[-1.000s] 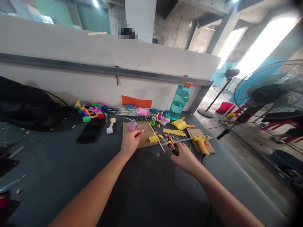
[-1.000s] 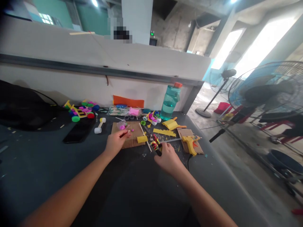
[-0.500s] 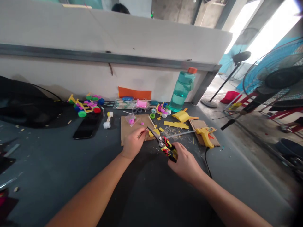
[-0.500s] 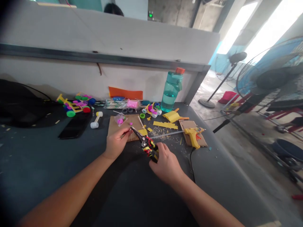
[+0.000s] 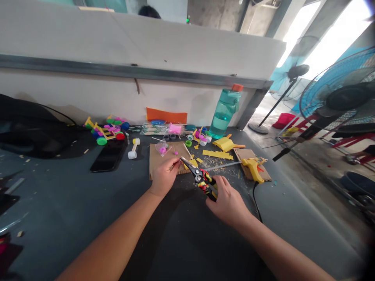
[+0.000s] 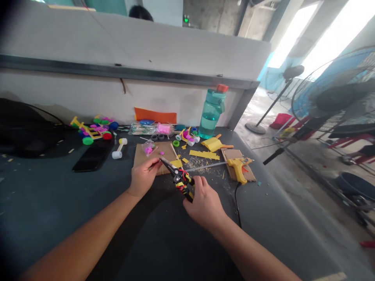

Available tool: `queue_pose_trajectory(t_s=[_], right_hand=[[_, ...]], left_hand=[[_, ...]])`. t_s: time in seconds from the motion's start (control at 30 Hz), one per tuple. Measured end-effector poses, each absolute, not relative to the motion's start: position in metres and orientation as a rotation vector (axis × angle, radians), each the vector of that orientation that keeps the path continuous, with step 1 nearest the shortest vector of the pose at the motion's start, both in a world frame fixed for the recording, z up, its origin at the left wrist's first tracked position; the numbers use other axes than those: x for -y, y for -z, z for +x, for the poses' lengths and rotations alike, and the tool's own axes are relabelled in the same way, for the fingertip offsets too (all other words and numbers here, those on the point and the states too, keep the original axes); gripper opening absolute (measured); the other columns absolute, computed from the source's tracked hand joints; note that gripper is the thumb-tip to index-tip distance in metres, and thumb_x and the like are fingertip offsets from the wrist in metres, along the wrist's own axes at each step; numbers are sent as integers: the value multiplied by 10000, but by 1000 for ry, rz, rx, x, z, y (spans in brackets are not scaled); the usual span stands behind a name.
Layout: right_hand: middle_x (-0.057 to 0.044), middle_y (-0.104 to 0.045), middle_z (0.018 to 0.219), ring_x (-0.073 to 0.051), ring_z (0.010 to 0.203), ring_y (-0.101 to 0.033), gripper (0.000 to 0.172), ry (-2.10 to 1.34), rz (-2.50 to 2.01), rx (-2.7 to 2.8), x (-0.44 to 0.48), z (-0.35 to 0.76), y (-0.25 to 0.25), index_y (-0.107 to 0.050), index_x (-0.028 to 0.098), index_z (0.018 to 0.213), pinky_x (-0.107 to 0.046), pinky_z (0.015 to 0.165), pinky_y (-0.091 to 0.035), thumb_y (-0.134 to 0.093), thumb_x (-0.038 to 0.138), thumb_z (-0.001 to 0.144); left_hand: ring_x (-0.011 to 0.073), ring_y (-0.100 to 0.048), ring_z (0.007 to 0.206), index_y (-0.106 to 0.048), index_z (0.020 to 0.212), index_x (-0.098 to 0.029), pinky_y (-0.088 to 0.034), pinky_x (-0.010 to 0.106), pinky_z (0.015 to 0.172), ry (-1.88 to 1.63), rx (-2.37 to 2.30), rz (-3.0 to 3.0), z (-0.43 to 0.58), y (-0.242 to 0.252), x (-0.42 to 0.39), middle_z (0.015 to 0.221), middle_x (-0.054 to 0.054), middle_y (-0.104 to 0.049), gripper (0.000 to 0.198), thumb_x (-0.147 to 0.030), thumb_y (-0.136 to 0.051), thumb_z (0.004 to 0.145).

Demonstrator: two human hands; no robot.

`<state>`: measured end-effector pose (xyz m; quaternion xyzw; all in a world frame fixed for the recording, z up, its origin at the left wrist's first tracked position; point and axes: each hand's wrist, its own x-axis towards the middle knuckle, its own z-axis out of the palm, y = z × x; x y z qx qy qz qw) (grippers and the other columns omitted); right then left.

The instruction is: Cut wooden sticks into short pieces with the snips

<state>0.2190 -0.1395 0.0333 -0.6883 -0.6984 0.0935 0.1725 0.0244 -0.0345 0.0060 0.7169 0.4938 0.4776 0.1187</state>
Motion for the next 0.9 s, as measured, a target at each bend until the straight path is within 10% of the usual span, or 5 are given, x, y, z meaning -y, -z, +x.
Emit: queue_pose_trajectory(t_s=[0.9], right_hand=[[-38,-554,848,-173,689,-541,236,-479,-1943,2028,143,213,-40,-381,199,915,-249,597,-303,-498,212,711]], left_hand=[[161,-670,715,-705,856,-225,-516,250,693,-1533,-1337,2142,23,-11,34,797,17,-720,135,-281,-599,794]])
